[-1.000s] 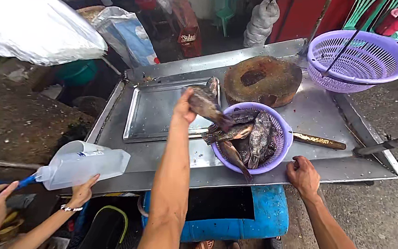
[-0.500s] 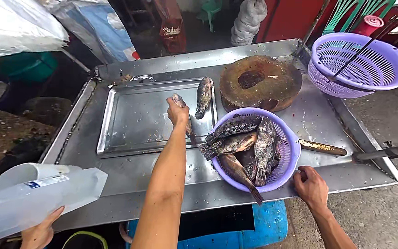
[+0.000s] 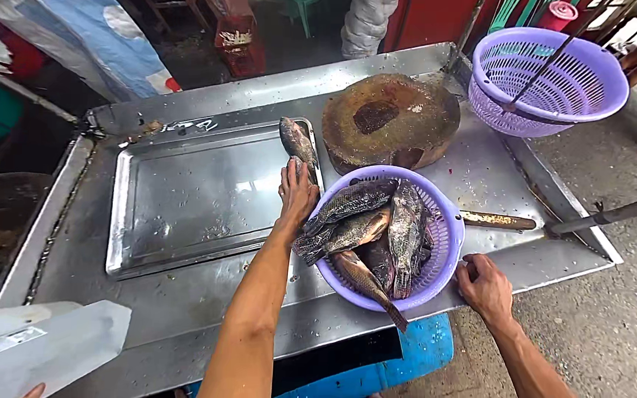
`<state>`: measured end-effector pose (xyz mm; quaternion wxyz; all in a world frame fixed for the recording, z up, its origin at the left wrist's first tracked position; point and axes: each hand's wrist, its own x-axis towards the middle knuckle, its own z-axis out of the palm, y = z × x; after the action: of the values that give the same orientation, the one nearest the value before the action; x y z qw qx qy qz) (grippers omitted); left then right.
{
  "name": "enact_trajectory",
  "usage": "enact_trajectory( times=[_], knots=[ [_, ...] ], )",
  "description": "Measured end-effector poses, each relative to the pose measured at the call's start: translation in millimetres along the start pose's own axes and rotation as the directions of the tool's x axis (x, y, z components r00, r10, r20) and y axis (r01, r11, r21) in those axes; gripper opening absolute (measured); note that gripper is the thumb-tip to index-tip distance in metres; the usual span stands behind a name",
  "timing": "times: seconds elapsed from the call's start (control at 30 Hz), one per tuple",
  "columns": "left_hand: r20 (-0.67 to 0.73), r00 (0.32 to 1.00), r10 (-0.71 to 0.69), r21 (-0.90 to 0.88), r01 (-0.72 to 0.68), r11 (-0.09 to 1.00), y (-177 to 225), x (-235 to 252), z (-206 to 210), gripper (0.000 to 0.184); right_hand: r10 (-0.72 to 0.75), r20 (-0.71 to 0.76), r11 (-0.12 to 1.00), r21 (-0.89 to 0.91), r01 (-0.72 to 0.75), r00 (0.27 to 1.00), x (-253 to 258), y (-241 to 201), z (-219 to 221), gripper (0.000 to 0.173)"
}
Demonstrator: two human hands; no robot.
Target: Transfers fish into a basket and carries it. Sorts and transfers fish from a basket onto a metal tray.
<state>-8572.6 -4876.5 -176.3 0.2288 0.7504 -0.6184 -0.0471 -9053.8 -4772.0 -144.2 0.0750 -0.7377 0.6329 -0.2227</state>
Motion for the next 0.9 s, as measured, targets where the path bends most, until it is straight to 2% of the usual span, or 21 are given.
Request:
enact_trajectory(
  times=[0.2,0.27,0.33,0.43,0.53,0.6,0.7,0.8,0.9],
  knots=[
    [-0.024,0.979,0.205,0.029,-0.204,0.979,-11,-3,-5,0.079,0.000,0.008,1.000,0.002,0.000,1.000,0,0,-1,0.041],
    [-0.040,0.986,0.159,-0.042,-0.161,0.986,-11,-3,-11,0.082,0.002,0.011,1.000,-0.004,-0.002,1.000,0,-1,-2,0.040],
    [-0.074,0.995,0.072,-0.133,-0.082,0.988,-1,1,-31,0.074,0.015,0.015,1.000,-0.005,-0.015,1.000,0,-2,-3,0.039],
    [-0.013,0.999,0.040,-0.205,-0.041,0.978,62,4,-89,0.049,0.041,0.031,0.999,-0.003,-0.041,0.999,1,-3,-5,0.037],
    [0.207,0.973,0.100,-0.165,-0.066,0.984,169,-14,-128,0.049,0.058,0.069,0.998,0.000,-0.058,0.996,2,-2,-6,0.036],
    [0.332,0.935,0.125,-0.098,-0.098,0.990,228,-26,-121,0.061,0.084,0.102,0.996,-0.004,-0.084,0.991,1,-4,-8,0.037],
    [0.475,0.876,0.080,0.075,-0.130,0.989,283,-35,-89,0.081,0.102,0.111,0.995,-0.006,-0.102,0.989,0,-4,-11,0.036],
    [0.440,0.898,-0.003,0.216,-0.102,0.971,308,-44,-52,0.101,0.089,0.105,0.996,-0.008,-0.089,0.990,0,-3,-11,0.037],
    [0.415,0.904,-0.101,0.274,-0.018,0.962,320,-44,-40,0.100,0.063,0.100,0.998,0.005,-0.064,0.993,1,-2,-12,0.037]
  ],
)
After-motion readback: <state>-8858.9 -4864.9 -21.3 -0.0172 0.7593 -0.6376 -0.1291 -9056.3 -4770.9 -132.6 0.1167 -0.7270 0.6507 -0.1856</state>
